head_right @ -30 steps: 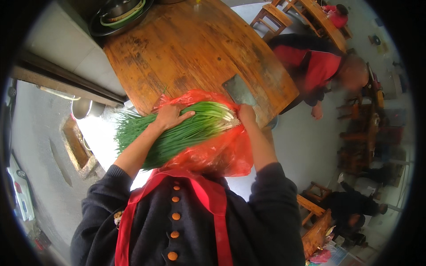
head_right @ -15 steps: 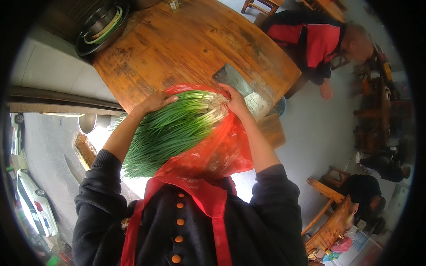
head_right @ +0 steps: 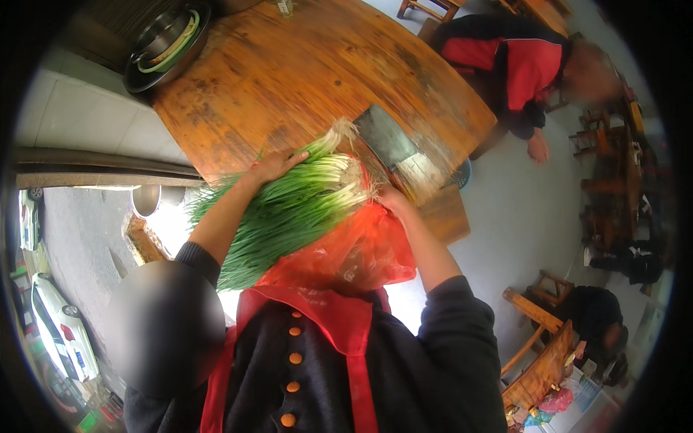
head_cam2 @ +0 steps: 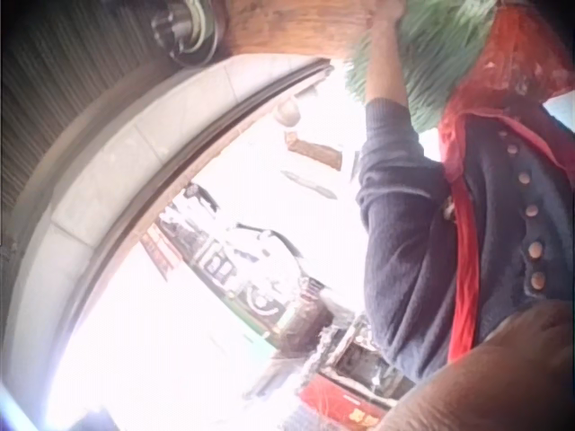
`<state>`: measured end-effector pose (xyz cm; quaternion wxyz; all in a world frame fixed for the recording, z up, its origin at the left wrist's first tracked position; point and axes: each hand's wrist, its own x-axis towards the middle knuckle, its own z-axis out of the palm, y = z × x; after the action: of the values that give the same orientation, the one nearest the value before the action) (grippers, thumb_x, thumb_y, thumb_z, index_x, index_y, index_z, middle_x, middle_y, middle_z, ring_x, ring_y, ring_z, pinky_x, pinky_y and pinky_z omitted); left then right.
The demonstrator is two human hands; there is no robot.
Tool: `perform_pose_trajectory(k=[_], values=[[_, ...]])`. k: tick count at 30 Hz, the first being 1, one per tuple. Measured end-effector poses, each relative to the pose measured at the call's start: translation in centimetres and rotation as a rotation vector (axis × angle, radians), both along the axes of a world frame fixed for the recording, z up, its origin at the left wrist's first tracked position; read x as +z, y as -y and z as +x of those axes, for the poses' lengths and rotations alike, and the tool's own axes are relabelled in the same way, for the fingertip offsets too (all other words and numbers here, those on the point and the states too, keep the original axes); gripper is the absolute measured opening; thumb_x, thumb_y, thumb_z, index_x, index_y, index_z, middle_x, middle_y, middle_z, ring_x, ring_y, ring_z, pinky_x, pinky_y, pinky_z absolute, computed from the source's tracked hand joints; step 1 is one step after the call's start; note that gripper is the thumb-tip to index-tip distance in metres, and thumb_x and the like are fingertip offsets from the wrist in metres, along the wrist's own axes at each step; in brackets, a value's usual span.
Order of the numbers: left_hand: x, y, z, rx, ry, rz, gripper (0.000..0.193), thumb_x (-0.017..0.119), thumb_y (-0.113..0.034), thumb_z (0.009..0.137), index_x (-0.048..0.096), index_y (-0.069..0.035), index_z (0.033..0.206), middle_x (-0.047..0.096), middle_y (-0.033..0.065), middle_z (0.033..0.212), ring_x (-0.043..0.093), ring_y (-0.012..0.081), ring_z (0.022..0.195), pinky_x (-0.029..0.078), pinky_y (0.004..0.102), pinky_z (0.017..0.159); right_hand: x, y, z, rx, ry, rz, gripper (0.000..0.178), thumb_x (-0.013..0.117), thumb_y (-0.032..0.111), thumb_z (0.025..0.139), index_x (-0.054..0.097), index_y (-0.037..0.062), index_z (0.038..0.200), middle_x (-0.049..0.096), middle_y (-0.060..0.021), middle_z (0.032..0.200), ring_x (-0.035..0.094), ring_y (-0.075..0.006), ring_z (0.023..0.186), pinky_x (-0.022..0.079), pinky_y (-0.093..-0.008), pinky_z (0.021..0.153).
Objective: The person removes green onions from a red plastic bag and places them on a wooden table. Using a cleaver, the person repeatedly trims the root ends of the green onions and sets the trimmed pieces aside on the table.
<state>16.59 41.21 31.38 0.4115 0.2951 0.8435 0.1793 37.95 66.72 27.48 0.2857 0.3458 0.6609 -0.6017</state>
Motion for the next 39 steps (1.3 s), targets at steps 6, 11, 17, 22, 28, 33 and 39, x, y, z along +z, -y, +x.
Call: perform_pose_trajectory(k=[6, 11, 17, 22, 28, 33, 39], values=[[-1.5, 0.0, -2.2, 0.026, -0.102, 0.010, 0.068, 0.041, -0.062, 0.092, 0.054, -0.008, 0.130, 0.058, 0.0242, 0.122, 0.056, 0.0371, 0.114, 0.043, 0.0435, 0.097, 4.0, -0.3, 4.1, -0.074, -0.285, 0.184, 0.046, 0.066, 0.020, 0.087, 0.050, -0.0001, 0.126, 0.059, -0.0164, 0.118, 0.059, -0.0193, 0.100, 0.048, -0.0320, 0.086], [4.7, -0.3, 0.4, 0.136, -0.434, 0.057, 0.040, 0.056, -0.036, 0.091, 0.060, -0.002, 0.112, 0.063, 0.0206, 0.109, 0.058, 0.0395, 0.105, 0.048, 0.0466, 0.085, 8.8, 0.7, 10.5, 0.133, -0.331, 0.640, 0.055, 0.062, 0.031, 0.091, 0.043, 0.0022, 0.133, 0.058, -0.0161, 0.120, 0.059, -0.0244, 0.105, 0.048, -0.0380, 0.091], [12.2, -0.8, 15.3, -0.105, -0.494, 0.461, 0.024, 0.064, -0.025, 0.086, 0.066, -0.005, 0.099, 0.063, 0.0139, 0.107, 0.060, 0.0315, 0.097, 0.051, 0.0406, 0.082, 9.8, 1.5, 16.8, -0.054, -0.036, 0.036, 0.048, 0.057, 0.031, 0.094, 0.047, 0.0011, 0.130, 0.063, -0.0115, 0.108, 0.066, -0.0220, 0.091, 0.055, -0.0305, 0.072], [11.8, -1.7, 20.9, -0.064, -0.504, 0.407, 0.035, 0.070, -0.025, 0.081, 0.066, -0.004, 0.108, 0.062, 0.0098, 0.110, 0.056, 0.0295, 0.104, 0.049, 0.0374, 0.087, 5.0, 4.2, 15.7, -0.237, -0.177, 0.066, 0.034, 0.050, 0.023, 0.097, 0.058, -0.0005, 0.120, 0.065, -0.0092, 0.100, 0.063, -0.0154, 0.081, 0.053, -0.0266, 0.061], [12.0, -3.6, 22.4, 0.148, -0.404, 0.488, 0.018, 0.065, -0.011, 0.080, 0.070, -0.005, 0.097, 0.068, 0.0118, 0.100, 0.063, 0.0297, 0.092, 0.052, 0.0377, 0.080, 4.2, 5.0, 11.2, -0.360, -0.341, 0.098, 0.030, 0.048, 0.020, 0.098, 0.062, -0.0030, 0.110, 0.067, -0.0087, 0.097, 0.060, -0.0144, 0.086, 0.047, -0.0276, 0.077], [11.2, -5.9, 26.7, 0.143, -0.363, 0.553, 0.014, 0.060, -0.012, 0.085, 0.067, -0.007, 0.096, 0.068, 0.0149, 0.088, 0.065, 0.0357, 0.080, 0.052, 0.0416, 0.067, 5.6, 3.6, 9.0, -0.520, -0.286, -0.238, 0.035, 0.048, 0.028, 0.098, 0.061, -0.0015, 0.113, 0.067, -0.0076, 0.098, 0.060, -0.0138, 0.083, 0.047, -0.0290, 0.075], [8.1, -6.0, 29.2, -0.145, -0.469, 0.343, 0.022, 0.056, -0.012, 0.083, 0.061, -0.002, 0.103, 0.062, 0.0167, 0.111, 0.058, 0.0303, 0.106, 0.051, 0.0405, 0.082, 7.1, 2.0, 9.7, -0.118, -0.297, -0.009, 0.057, 0.057, 0.045, 0.092, 0.052, -0.0020, 0.123, 0.066, -0.0121, 0.103, 0.063, -0.0200, 0.090, 0.049, -0.0330, 0.078]])
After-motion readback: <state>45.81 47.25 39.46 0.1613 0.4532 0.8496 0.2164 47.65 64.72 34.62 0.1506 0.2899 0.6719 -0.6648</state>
